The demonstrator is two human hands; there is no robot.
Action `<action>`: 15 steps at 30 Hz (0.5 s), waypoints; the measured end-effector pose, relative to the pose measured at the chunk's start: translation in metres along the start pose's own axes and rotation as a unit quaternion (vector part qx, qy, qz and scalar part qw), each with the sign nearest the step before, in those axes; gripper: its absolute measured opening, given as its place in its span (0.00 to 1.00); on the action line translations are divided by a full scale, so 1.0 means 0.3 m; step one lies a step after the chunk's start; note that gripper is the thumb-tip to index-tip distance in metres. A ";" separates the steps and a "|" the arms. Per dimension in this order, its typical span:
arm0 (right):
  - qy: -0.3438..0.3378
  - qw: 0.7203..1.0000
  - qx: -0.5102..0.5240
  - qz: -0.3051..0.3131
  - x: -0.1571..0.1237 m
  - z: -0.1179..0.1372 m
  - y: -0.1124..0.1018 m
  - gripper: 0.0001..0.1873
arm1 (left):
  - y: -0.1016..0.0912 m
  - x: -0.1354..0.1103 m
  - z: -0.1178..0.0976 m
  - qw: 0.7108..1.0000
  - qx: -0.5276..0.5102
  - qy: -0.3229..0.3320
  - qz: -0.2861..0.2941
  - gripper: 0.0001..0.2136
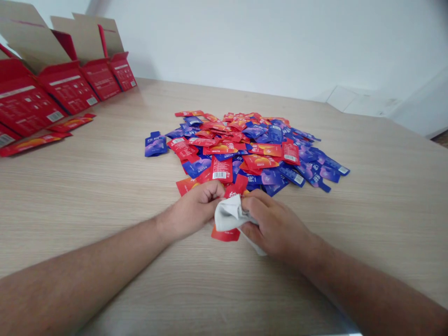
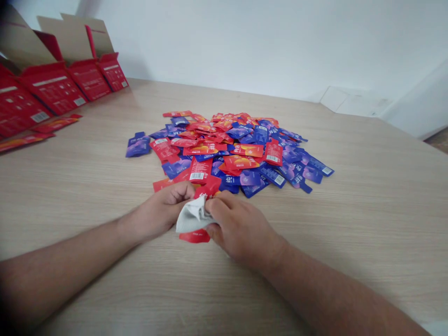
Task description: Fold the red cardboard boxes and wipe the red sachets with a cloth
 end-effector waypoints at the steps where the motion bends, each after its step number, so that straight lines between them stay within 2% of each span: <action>1: -0.006 1.000 0.003 0.011 -0.001 0.002 0.003 0.14 | 0.000 0.000 0.000 1.000 0.002 0.002 0.002 0.13; 6: 0.058 0.997 -0.009 -0.051 -0.003 -0.029 -0.018 0.10 | -0.006 0.003 0.015 1.000 -0.010 -0.013 -0.008 0.14; 11: 0.004 1.000 0.010 0.016 0.001 -0.006 -0.009 0.12 | -0.006 0.002 0.013 1.000 0.005 0.012 0.024 0.14; 15: 0.068 0.996 0.004 -0.057 0.002 -0.035 -0.033 0.07 | -0.008 0.002 0.016 1.000 -0.014 -0.005 0.024 0.15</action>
Point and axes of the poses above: each hand's wrist, its own x-axis towards the middle knuckle, its own y-axis out of the palm, z = x × y, the point moved 4 cm from there along x, towards the middle knuckle, and after that the axes turned 11 degrees about -x, right-handed, at the moved point
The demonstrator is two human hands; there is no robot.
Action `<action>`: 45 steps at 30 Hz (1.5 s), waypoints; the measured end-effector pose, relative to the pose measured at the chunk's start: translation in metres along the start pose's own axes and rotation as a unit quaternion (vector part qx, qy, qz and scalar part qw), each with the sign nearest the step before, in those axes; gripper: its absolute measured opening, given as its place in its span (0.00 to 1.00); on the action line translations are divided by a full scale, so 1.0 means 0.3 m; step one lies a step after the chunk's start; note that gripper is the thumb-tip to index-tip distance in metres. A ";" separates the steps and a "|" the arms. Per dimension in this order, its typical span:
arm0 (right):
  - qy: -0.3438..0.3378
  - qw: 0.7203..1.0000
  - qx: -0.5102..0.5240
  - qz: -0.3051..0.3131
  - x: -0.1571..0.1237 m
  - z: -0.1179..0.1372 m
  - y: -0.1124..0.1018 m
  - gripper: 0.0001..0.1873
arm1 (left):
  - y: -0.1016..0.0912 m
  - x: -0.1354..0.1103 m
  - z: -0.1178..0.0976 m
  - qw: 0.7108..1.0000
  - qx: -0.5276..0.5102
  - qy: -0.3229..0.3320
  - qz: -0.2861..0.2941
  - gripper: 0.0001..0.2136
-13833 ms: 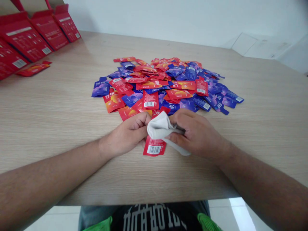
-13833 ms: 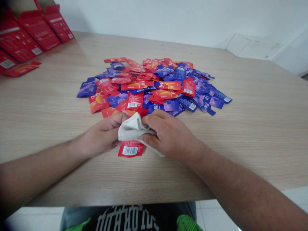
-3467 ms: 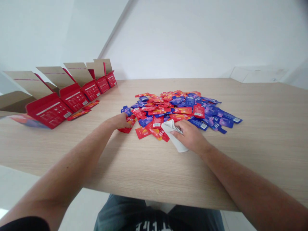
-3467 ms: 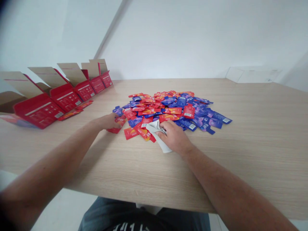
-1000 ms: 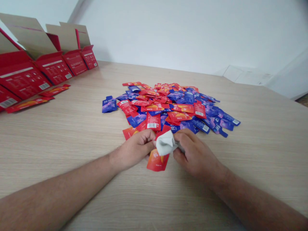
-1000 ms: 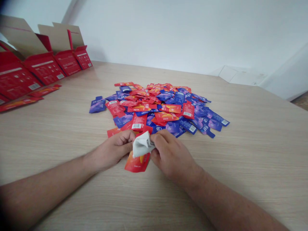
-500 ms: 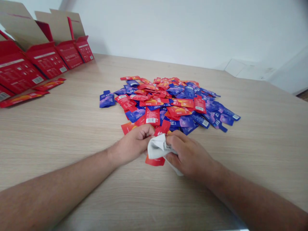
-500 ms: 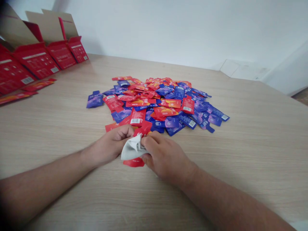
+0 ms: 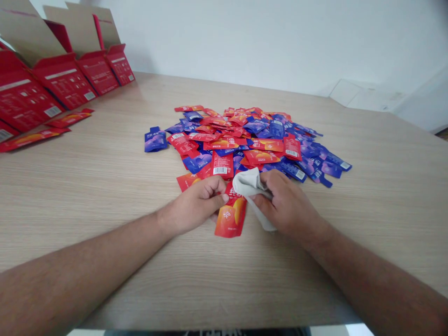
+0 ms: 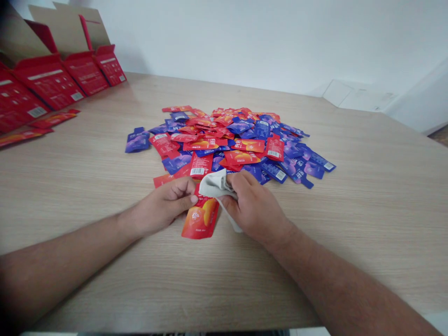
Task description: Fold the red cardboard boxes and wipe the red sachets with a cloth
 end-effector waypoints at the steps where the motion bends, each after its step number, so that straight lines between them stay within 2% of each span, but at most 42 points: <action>1: -0.003 1.000 0.004 0.004 0.000 0.000 0.000 0.07 | 0.001 0.000 -0.003 1.000 -0.001 0.007 0.005 0.15; 4: -0.041 0.998 0.024 0.048 0.000 0.010 0.009 0.07 | 0.009 0.000 -0.020 0.998 0.011 0.047 0.027 0.14; 5: -0.039 0.998 0.025 0.045 0.001 0.006 0.007 0.07 | 0.011 -0.001 -0.024 0.998 0.014 0.053 0.034 0.13; 9: 0.016 0.999 0.014 -0.032 0.009 -0.027 -0.018 0.06 | 0.018 -0.005 -0.028 0.998 0.015 0.050 0.043 0.14; 13: -0.013 0.999 0.037 0.016 0.010 -0.021 -0.006 0.05 | 0.025 -0.005 -0.025 0.997 0.014 0.037 0.066 0.12; 17: 0.027 0.999 0.029 -0.010 0.013 -0.032 -0.014 0.07 | 0.021 -0.006 -0.031 0.997 0.016 0.045 0.052 0.14; 19: 0.016 0.999 0.032 -0.008 0.013 -0.027 -0.013 0.07 | 0.025 -0.008 -0.036 0.997 0.022 0.052 0.062 0.14; 22: -0.023 0.999 0.039 0.028 0.011 -0.014 -0.002 0.06 | 0.028 -0.010 -0.035 0.995 0.037 0.049 0.073 0.13; 26: 0.013 1.000 0.025 -0.005 0.012 -0.027 -0.009 0.07 | 0.015 -0.006 -0.029 0.997 0.034 0.058 0.043 0.15; 31: -0.038 0.997 0.037 0.049 0.008 -0.007 0.001 0.04 | 0.017 -0.004 -0.032 0.994 0.044 0.075 0.062 0.13; 35: -0.001 1.000 0.021 0.007 0.007 -0.017 -0.007 0.07 | 0.012 -0.004 -0.030 0.996 0.039 0.063 0.047 0.14; 39: -0.041 0.996 0.041 0.062 0.005 -0.001 0.009 0.06 | 0.019 -0.005 -0.035 0.993 0.041 0.087 0.075 0.14; 43: -0.001 1.000 0.012 0.005 0.012 -0.022 -0.004 0.06 | 0.007 -0.002 -0.021 0.996 0.027 0.064 0.047 0.14; 45: -0.004 1.000 0.014 0.003 0.011 -0.020 -0.005 0.06 | 0.006 -0.002 -0.021 0.997 0.024 0.062 0.045 0.15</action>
Point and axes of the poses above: each hand's wrist, its own x-axis towards the middle knuckle, its own y-axis out of the palm, z = x × y, the point moved 4 cm from there along x, towards the middle knuckle, and after that the axes turned 11 degrees about -x, right-handed, at the moved point
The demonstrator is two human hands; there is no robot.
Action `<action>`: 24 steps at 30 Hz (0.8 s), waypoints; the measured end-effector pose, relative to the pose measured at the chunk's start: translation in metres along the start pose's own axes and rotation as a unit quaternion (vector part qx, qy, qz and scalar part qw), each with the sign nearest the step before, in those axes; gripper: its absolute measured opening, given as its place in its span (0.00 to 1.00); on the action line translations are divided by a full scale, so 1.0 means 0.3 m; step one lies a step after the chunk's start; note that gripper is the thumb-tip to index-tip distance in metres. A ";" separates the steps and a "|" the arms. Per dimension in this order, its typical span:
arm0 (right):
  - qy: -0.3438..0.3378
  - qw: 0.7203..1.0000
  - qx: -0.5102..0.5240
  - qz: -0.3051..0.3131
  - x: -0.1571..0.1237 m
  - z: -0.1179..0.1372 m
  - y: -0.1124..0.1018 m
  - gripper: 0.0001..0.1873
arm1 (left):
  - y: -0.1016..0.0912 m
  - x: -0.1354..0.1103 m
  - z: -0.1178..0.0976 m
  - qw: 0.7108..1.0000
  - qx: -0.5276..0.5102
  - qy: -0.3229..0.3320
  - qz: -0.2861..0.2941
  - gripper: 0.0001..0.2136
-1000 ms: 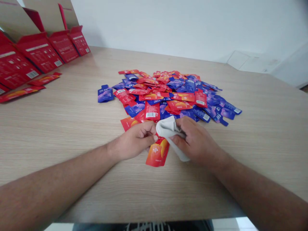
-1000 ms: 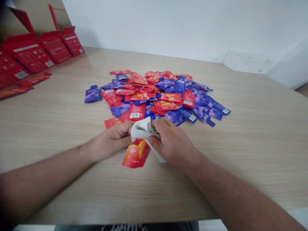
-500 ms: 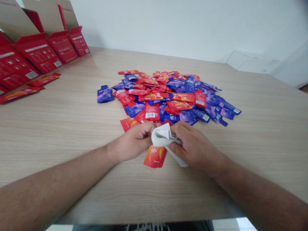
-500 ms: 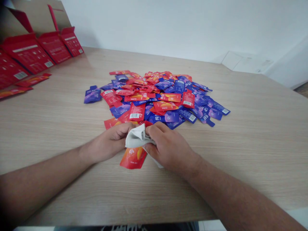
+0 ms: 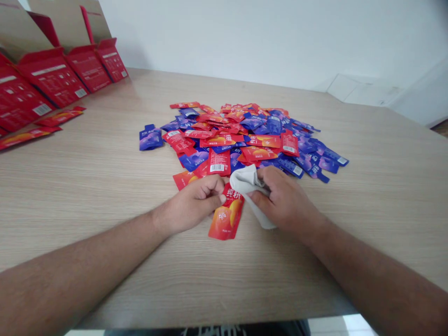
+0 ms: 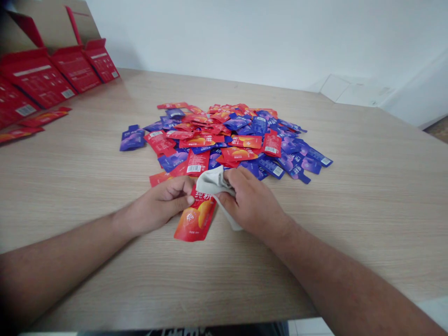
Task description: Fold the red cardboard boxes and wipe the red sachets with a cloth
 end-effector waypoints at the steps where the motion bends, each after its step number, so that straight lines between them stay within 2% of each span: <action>1: -0.015 1.000 0.008 0.017 -0.002 0.007 0.004 0.05 | 0.002 0.000 -0.004 1.000 0.000 0.007 0.008 0.15; 4: -0.042 0.998 0.019 0.048 -0.005 0.015 0.012 0.05 | 0.010 0.000 -0.012 0.999 0.008 0.016 0.029 0.13; 8: 0.011 1.000 -0.005 -0.017 0.002 -0.016 -0.001 0.07 | 0.000 0.000 -0.003 1.000 0.001 -0.017 -0.006 0.12; 13: -0.045 0.997 0.016 0.054 -0.001 0.015 0.008 0.06 | -0.006 0.003 0.003 1.000 0.010 -0.017 -0.018 0.13; 18: -0.008 1.000 -0.011 0.005 -0.001 0.008 -0.014 0.06 | -0.007 0.005 0.027 0.994 -0.077 -0.059 -0.046 0.15; 22: -0.074 0.993 0.000 0.092 -0.010 0.040 0.005 0.08 | -0.001 0.002 0.022 0.995 -0.073 -0.052 -0.047 0.15; 24: -0.062 0.995 -0.006 0.078 -0.008 0.035 0.002 0.07 | 0.000 -0.001 0.022 0.994 -0.082 -0.059 -0.052 0.16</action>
Point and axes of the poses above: each hand's wrist, its own x-axis towards the middle knuckle, its own y-axis out of the palm, z = x × y, the point moved 4 cm from there along x, towards the middle knuckle, and after that the axes turned 11 degrees about -x, right-handed, at the moved point
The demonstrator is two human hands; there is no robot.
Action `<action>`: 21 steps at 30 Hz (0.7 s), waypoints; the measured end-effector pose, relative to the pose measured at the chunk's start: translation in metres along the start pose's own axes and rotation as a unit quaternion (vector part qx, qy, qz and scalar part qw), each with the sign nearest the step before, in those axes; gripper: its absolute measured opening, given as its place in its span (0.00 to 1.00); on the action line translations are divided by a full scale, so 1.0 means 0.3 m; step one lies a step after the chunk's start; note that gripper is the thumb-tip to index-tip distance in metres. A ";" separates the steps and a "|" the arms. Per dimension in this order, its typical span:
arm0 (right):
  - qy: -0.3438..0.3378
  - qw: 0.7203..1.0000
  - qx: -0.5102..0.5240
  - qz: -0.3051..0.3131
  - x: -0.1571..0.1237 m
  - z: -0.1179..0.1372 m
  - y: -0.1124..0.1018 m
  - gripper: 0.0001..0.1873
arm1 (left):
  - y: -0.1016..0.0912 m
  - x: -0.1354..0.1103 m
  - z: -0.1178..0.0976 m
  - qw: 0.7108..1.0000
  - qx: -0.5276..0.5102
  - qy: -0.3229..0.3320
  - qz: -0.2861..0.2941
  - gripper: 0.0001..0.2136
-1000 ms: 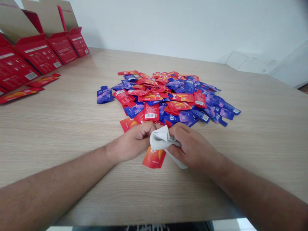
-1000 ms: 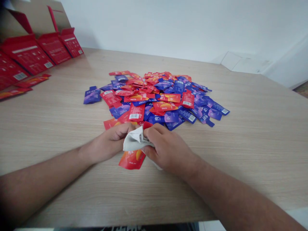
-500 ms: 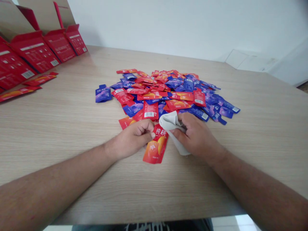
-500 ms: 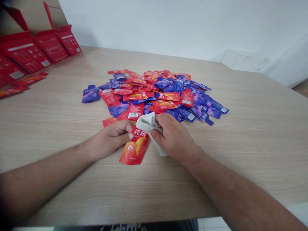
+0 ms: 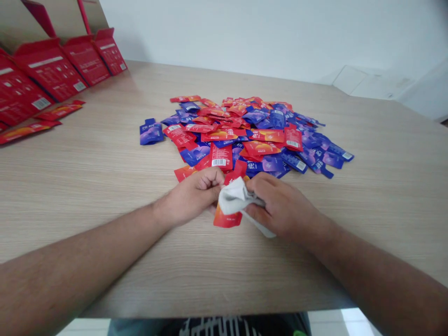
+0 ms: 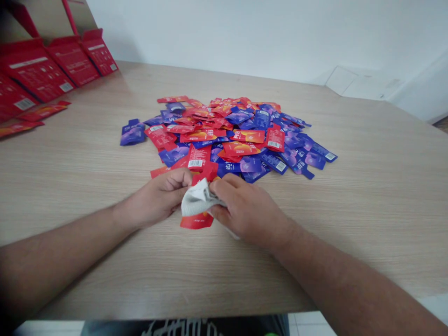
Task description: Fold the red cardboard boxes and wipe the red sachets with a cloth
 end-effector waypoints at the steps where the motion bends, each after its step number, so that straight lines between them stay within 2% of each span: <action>1: 0.020 0.999 -0.007 -0.026 0.000 -0.007 -0.006 0.07 | -0.001 -0.001 0.001 1.000 -0.006 -0.006 -0.006 0.17; 3: 0.042 0.998 -0.015 -0.055 -0.001 -0.012 -0.011 0.07 | -0.004 -0.003 0.004 1.000 -0.013 -0.015 -0.018 0.18; 8: -0.029 0.998 -0.011 0.045 -0.008 0.035 0.019 0.07 | 0.000 -0.006 0.004 1.000 -0.017 -0.005 -0.024 0.19; 12: 0.013 1.000 -0.017 -0.008 -0.008 0.031 0.005 0.10 | 0.001 -0.007 0.011 0.997 -0.056 -0.013 -0.052 0.18; 17: -0.064 0.996 0.001 0.059 -0.011 0.069 0.025 0.06 | 0.003 -0.011 0.007 0.997 -0.056 -0.010 -0.060 0.18; 21: 0.002 1.000 -0.015 0.004 -0.010 0.048 0.010 0.10 | 0.009 -0.014 -0.002 0.995 -0.077 -0.020 -0.065 0.19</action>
Point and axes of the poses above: each hand's wrist, its own x-axis towards the middle knuckle, its own y-axis out of the palm, z = x × y, the point moved 4 cm from there along x, towards the middle knuckle, and after that the axes turned 11 degrees about -x, right-handed, at the moved point
